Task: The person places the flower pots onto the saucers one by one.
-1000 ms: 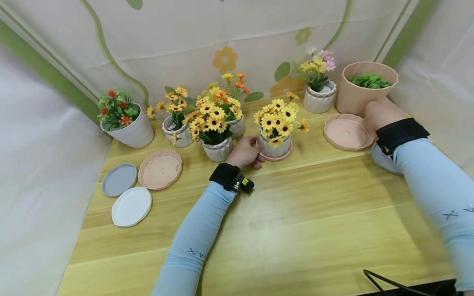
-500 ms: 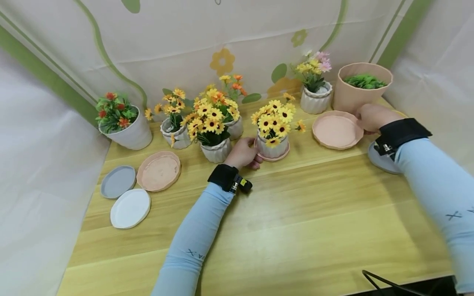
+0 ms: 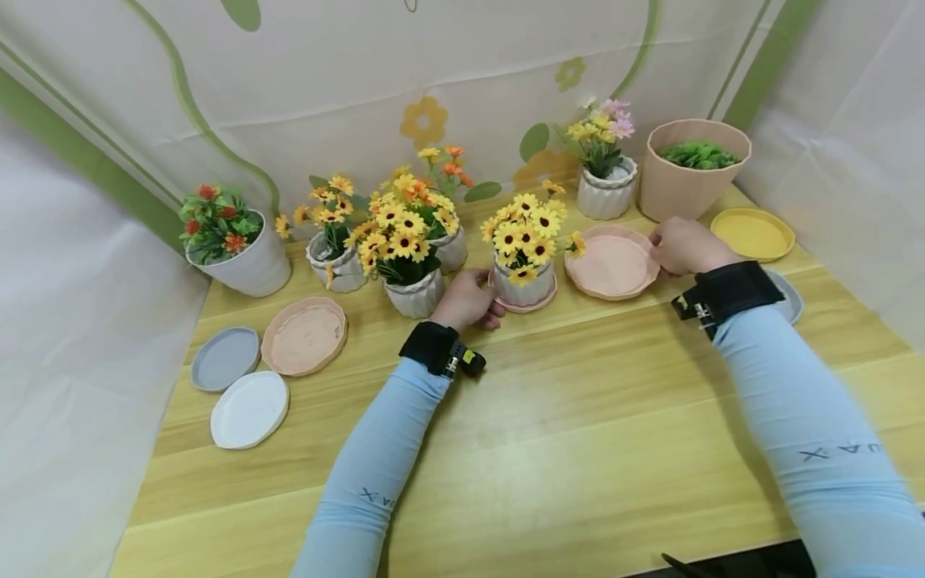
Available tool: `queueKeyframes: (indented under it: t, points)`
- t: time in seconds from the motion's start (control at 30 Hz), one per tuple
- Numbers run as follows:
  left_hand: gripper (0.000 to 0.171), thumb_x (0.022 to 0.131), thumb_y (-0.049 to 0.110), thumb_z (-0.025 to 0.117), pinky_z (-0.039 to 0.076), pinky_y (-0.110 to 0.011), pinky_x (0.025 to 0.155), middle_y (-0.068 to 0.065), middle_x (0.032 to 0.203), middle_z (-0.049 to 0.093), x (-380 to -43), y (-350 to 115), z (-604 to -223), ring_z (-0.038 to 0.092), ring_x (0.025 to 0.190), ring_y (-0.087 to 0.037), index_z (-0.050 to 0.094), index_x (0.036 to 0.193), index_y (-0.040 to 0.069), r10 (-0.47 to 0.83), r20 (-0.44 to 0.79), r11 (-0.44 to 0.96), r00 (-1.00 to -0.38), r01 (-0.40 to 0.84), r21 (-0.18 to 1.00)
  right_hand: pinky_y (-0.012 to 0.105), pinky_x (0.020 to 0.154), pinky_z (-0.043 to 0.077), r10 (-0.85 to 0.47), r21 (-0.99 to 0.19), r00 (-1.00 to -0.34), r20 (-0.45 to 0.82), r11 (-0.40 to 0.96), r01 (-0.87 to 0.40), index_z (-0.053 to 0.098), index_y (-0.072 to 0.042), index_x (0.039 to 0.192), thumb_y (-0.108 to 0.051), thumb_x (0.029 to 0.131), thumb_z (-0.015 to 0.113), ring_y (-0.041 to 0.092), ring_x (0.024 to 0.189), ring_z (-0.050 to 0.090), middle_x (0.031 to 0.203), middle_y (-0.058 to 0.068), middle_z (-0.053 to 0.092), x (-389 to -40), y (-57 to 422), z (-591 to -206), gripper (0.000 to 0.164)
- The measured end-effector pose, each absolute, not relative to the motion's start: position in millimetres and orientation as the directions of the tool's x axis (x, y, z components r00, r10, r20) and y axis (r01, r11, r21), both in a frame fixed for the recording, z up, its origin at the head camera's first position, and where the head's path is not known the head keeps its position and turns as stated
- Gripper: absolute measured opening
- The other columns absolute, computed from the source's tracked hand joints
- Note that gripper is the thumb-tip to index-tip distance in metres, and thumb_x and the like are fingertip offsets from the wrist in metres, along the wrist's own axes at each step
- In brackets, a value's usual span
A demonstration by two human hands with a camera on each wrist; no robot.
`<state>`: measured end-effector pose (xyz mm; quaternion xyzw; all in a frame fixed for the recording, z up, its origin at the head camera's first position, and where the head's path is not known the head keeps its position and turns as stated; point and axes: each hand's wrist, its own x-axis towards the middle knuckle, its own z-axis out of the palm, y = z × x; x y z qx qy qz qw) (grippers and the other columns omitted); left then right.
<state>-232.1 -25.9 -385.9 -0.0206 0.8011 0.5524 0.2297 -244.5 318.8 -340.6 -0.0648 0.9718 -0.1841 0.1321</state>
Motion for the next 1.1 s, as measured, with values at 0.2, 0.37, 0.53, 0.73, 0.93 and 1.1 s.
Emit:
queueKeyframes:
  t: [0.2,0.37,0.53,0.73,0.93,1.1]
  points:
    - [0.051,0.105,0.015,0.048,0.059,-0.034,0.056,-0.016,0.080,0.069,-231.1,-24.5,-388.0,0.065,0.055,-0.020,0.033,0.153,0.006,0.220,-0.382,0.397,-0.898,-0.276,0.876,0.035,0.061,0.045,-0.119,-0.340,-0.959,-0.258,0.940,-0.025,0.062,0.009,0.103,-0.006,0.096,0.048,0.025,0.065,0.058,0.066,0.008,0.061,-244.3,315.2,-353.1,0.022]
    - [0.052,0.105,0.015,0.049,0.059,-0.034,0.055,-0.017,0.079,0.069,-230.3,-23.4,-387.2,0.064,0.054,-0.020,0.032,0.153,0.005,0.227,-0.374,0.390,-0.899,-0.268,0.881,0.035,0.059,0.046,-0.079,-0.384,-0.963,-0.259,0.923,0.028,0.059,0.010,0.112,-0.008,0.096,0.047,0.025,0.063,0.058,0.068,0.011,0.061,-242.8,316.2,-357.9,0.027]
    - [0.054,0.105,0.017,0.049,0.060,-0.035,0.057,-0.017,0.081,0.069,-230.1,-26.9,-383.7,0.065,0.055,-0.021,0.029,0.154,0.005,0.244,-0.380,0.400,-0.892,-0.264,0.878,0.032,0.054,0.045,-0.086,-0.437,-0.965,-0.249,0.899,0.033,0.057,0.010,0.114,-0.008,0.095,0.046,0.023,0.059,0.059,0.066,0.010,0.061,-243.6,318.1,-358.7,0.029]
    - [0.033,0.103,0.023,0.051,0.056,-0.031,0.059,-0.013,0.075,0.070,-219.1,-46.7,-360.4,0.067,0.062,-0.024,0.064,0.118,-0.004,0.276,-0.315,0.656,-0.908,-0.062,0.752,0.029,0.054,0.046,-0.082,-0.479,-0.955,-0.286,0.875,0.068,0.056,0.009,0.117,-0.010,0.095,0.046,0.020,0.059,0.061,0.065,0.008,0.063,-244.8,316.8,-357.5,0.031]
    - [0.027,0.102,0.020,0.056,0.056,-0.030,0.060,-0.011,0.082,0.072,-189.3,-34.2,-342.5,0.068,0.067,-0.027,0.073,0.108,0.000,0.515,-0.249,0.643,-0.820,0.178,0.745,0.029,0.055,0.047,-0.088,-0.494,-0.945,-0.316,0.865,0.085,0.054,0.010,0.120,-0.010,0.095,0.048,0.019,0.059,0.062,0.065,0.007,0.064,-245.5,318.6,-353.8,0.033]
    - [0.056,0.103,0.022,0.055,0.050,-0.027,0.051,-0.014,0.081,0.070,-167.5,19.6,-352.4,0.065,0.062,-0.026,0.037,0.150,-0.003,0.561,-0.164,0.511,-0.811,0.184,0.840,0.028,0.056,0.046,-0.090,-0.498,-0.944,-0.317,0.863,0.085,0.055,0.010,0.121,-0.010,0.093,0.049,0.019,0.058,0.062,0.063,0.006,0.064,-243.9,319.1,-353.5,0.035]
